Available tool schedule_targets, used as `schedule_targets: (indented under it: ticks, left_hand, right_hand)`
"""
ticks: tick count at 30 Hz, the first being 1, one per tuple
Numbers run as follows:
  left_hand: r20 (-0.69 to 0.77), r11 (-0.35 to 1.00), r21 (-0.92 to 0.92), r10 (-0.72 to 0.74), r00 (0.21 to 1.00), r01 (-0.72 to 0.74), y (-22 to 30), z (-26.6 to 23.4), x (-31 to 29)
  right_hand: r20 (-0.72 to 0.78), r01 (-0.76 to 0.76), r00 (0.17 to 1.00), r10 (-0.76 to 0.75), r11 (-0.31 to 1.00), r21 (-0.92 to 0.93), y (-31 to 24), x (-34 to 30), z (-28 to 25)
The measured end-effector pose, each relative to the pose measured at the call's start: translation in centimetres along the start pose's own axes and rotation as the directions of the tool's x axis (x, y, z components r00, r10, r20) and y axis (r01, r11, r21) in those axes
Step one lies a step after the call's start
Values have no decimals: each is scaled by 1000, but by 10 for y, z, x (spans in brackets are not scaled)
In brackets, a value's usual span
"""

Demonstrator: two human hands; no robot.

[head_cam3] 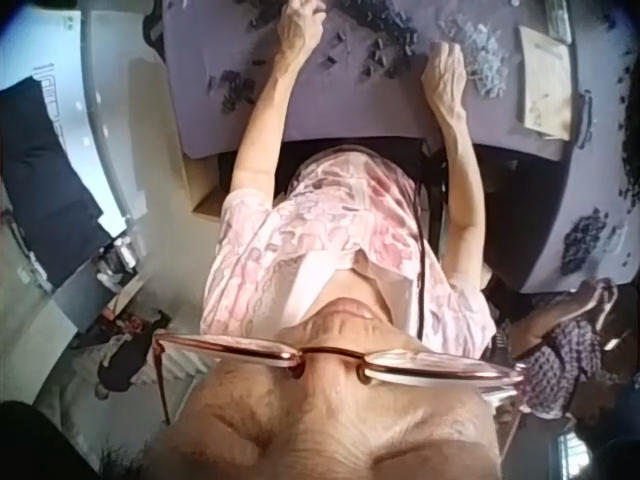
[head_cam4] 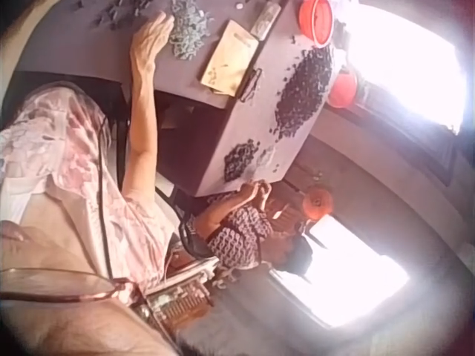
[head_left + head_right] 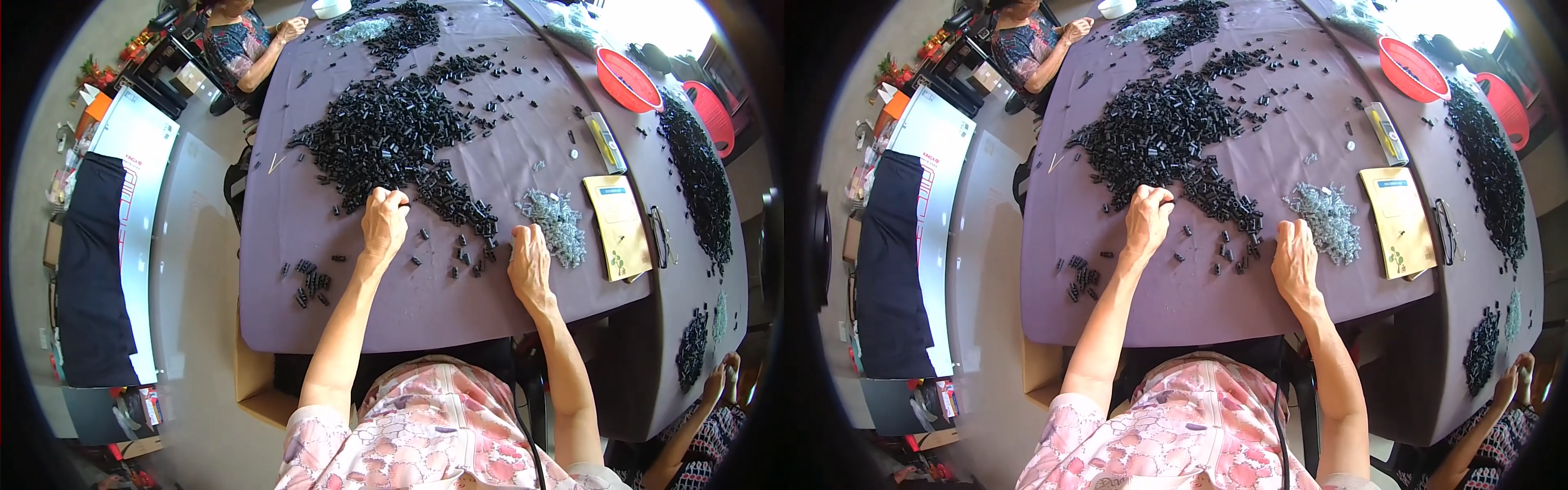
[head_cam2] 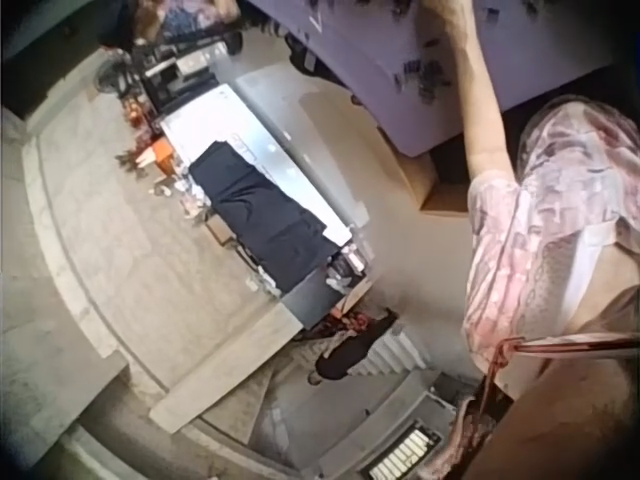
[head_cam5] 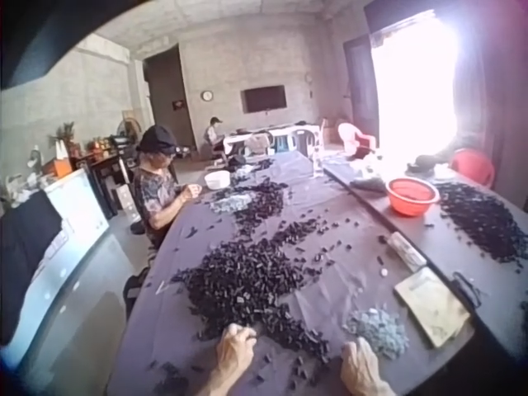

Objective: Joining small black plastic caps onto grey components at a workshop assembly table.

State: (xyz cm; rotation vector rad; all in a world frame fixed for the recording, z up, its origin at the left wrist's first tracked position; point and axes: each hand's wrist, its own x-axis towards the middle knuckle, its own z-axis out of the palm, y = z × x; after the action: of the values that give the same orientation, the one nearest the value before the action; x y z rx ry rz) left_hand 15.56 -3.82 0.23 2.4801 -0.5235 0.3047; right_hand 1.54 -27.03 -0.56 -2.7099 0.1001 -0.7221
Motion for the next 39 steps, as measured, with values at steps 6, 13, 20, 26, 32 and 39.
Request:
schedule_targets:
  ticks: [6,13,20,26,32,39]
  left_hand:
    - [58,766,-618,-177,982,175,20,-12,-37]
    - [267,265,-908,-227,937,323,70,-35,-90]
    - [438,4,-886,-324,839,464,86,-37,-109]
    - [522,-184,-853,-349,778,489,72,-30,-125]
    - [522,-217,-853,-363,772,475,71,-26,-130]
    - [651,-423,-733,-207,730,534,57,-26,-132]
  right_hand:
    - [-33,-7,999,11,991,130,7,-2,-3]
    - [93,-95,995,44,737,670,-67,-8,-44]
    - [248,-219,968,31,585,781,-99,-25,-37]
    - [316,-326,944,95,428,843,-107,-38,-28]
    - [273,-287,956,110,556,780,-111,-37,-25]
    - [148,-96,989,-4,744,661,-112,-28,-26]
